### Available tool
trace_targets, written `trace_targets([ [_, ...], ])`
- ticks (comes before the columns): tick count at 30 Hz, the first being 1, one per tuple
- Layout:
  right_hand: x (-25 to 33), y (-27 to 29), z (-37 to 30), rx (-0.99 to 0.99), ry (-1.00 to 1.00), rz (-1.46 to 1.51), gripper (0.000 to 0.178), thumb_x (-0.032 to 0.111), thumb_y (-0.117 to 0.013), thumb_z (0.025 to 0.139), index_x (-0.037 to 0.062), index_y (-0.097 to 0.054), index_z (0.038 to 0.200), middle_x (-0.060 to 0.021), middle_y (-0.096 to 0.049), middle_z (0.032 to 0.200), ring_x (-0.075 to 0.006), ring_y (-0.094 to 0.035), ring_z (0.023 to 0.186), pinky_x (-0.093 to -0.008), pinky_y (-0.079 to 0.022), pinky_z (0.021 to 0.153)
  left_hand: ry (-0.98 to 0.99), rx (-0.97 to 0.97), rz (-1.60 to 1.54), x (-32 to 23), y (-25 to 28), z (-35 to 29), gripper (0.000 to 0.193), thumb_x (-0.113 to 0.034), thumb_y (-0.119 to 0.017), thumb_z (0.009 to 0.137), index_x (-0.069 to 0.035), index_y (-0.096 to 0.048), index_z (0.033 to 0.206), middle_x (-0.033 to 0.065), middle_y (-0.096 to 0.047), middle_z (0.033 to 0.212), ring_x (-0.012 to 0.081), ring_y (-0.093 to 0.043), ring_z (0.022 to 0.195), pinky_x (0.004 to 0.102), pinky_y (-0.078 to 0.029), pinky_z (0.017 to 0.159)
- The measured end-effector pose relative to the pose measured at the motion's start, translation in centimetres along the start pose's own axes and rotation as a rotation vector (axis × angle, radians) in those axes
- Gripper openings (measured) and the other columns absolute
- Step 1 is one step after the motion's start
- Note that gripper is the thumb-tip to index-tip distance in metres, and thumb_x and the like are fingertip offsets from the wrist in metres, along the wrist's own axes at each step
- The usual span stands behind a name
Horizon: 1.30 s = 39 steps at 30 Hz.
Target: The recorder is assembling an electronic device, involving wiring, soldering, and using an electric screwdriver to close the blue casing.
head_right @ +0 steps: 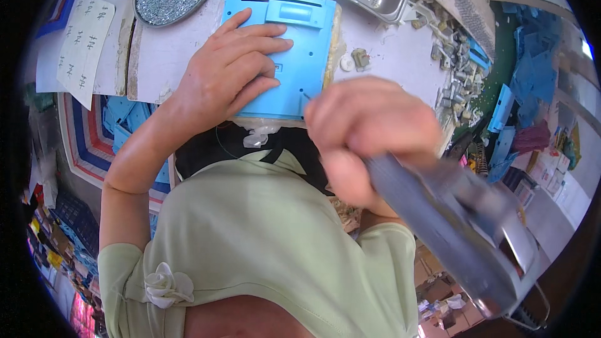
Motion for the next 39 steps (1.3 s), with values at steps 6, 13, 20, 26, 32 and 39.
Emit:
trace_targets([
  [6, -1.6, -0.9, 0.0, 0.028, -0.045, -0.136, 0.023, -0.004, -0.070, 0.085, 0.0045, -0.049, 0.087, -0.0087, -0.057, 0.060, -0.0226, -0.056, 0.049, -0.0335, -0.050, 0.048, 0.015, 0.001, -0.058, 0.3, -0.2, -0.5, 0.019, -0.013, -0.077, 0.083, -0.007, -0.061, 0.090, 0.0096, -0.070, 0.121, 0.0297, -0.062, 0.125, 0.0571, -0.039, 0.115],
  [13, -1.1, 1.4, 2.8, -0.041, -0.038, -0.022, 0.023, 0.001, -0.068, 0.090, 0.0053, -0.045, 0.088, -0.0074, -0.056, 0.062, -0.0224, -0.054, 0.053, -0.0367, -0.050, 0.054, 0.031, -0.010, -0.102, 0.3, -0.4, -0.4, 0.019, -0.013, -0.077, 0.082, -0.007, -0.061, 0.090, 0.0084, -0.069, 0.121, 0.0290, -0.062, 0.125, 0.0567, -0.040, 0.114],
  [20, -2.1, 1.2, 3.6, 0.040, -0.151, -0.139, 0.025, 0.001, -0.068, 0.091, 0.0065, -0.044, 0.094, -0.0079, -0.054, 0.063, -0.0201, -0.052, 0.054, -0.0351, -0.048, 0.054, 0.066, -0.004, -0.143, 0.6, -0.4, -0.6, 0.017, -0.013, -0.077, 0.082, -0.007, -0.063, 0.088, 0.0086, -0.069, 0.121, 0.0283, -0.062, 0.124, 0.0557, -0.041, 0.113],
  [26, -3.9, 1.7, 3.4, 0.081, -0.125, -0.112, 0.025, -0.002, -0.069, 0.088, 0.0053, -0.046, 0.093, -0.0078, -0.054, 0.061, -0.0208, -0.054, 0.050, -0.0328, -0.048, 0.049, 0.088, -0.008, -0.162, 0.4, -0.6, -0.5, 0.015, -0.012, -0.077, 0.082, -0.007, -0.064, 0.088, 0.0087, -0.069, 0.121, 0.0280, -0.062, 0.124, 0.0533, -0.041, 0.113],
  [32, -1.4, 3.1, 5.1, 0.048, -0.107, -0.073, 0.032, 0.016, -0.077, 0.090, 0.0107, -0.055, 0.112, -0.0003, -0.056, 0.062, -0.0150, -0.051, 0.048, -0.0301, -0.045, 0.047, 0.067, -0.038, -0.149, 0.6, -0.3, -0.1, 0.015, -0.011, -0.078, 0.081, -0.007, -0.065, 0.088, 0.0086, -0.070, 0.114, 0.0278, -0.065, 0.118, 0.0524, -0.044, 0.111],
  [39, 0.4, 0.7, 5.1, 0.081, -0.110, 0.153, 0.035, 0.025, -0.077, 0.091, 0.0215, -0.056, 0.119, 0.0075, -0.057, 0.062, -0.0059, -0.051, 0.047, -0.0222, -0.044, 0.048, 0.060, -0.171, -0.203, -0.9, 0.0, -0.5, 0.019, -0.009, -0.082, 0.079, -0.008, -0.066, 0.089, 0.0055, -0.072, 0.099, 0.0248, -0.070, 0.102, 0.0517, -0.048, 0.106],
])
Point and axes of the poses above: each hand's wrist, its own z-axis towards the middle knuckle, its own y-axis out of the back of the hand, x = y × z, the point moved 1 cm from there along z, towards the middle knuckle
